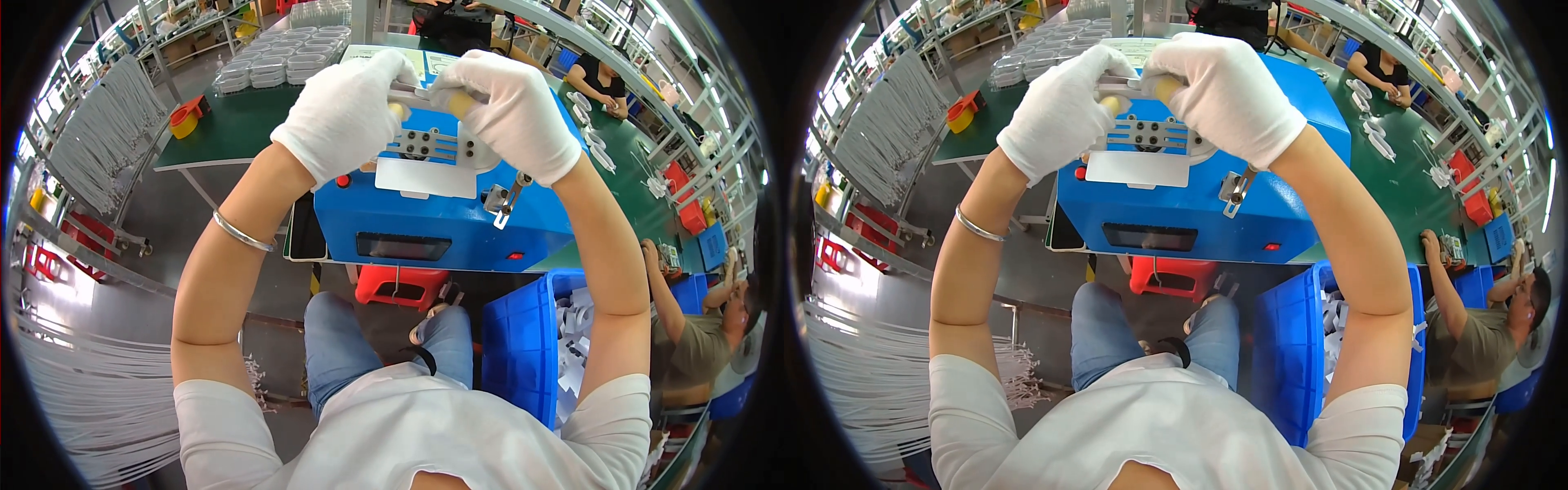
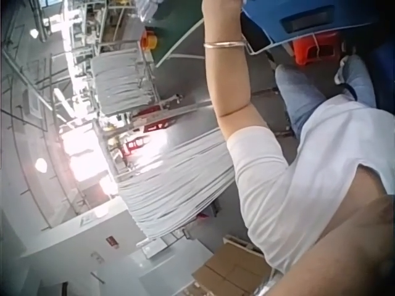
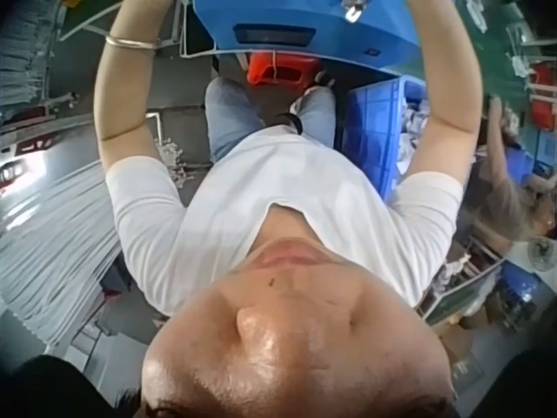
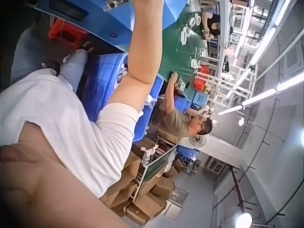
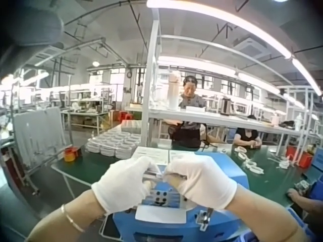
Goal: Assembling and testing bundles of white cables at a factory workstation.
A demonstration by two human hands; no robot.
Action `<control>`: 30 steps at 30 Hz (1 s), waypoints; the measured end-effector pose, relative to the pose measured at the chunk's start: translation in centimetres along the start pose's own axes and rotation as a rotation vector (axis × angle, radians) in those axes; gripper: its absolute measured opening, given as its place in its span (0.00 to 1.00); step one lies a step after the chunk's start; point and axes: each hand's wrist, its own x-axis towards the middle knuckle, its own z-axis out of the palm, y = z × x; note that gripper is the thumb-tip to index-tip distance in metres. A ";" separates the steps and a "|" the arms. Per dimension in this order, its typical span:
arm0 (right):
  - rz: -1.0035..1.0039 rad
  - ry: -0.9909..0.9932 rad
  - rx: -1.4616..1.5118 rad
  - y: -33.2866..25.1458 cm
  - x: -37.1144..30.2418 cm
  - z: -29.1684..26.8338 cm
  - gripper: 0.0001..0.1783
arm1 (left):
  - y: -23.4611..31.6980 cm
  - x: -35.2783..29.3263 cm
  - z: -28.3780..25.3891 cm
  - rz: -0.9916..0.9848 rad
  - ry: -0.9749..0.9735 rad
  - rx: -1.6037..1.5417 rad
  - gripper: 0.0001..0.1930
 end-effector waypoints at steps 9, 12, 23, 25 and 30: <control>-0.363 0.052 -0.594 -1.7 -0.2 0.3 0.10 | 0.4 0.0 -0.3 -0.017 0.010 -0.034 0.06; -0.147 0.021 -0.224 -0.6 1.0 0.0 0.08 | 0.0 -0.2 -0.1 0.051 0.071 0.005 0.05; 0.350 -0.113 0.518 2.4 -0.8 0.0 0.24 | 0.4 -5.1 1.8 -0.300 0.415 -0.463 0.13; 0.348 -0.157 0.718 1.9 -1.6 -1.0 0.30 | 1.5 -7.3 1.8 -0.540 0.225 -0.970 0.16; 0.325 -0.293 0.349 1.4 -0.7 -0.8 0.27 | 2.2 -6.9 3.9 -0.253 0.513 -0.575 0.17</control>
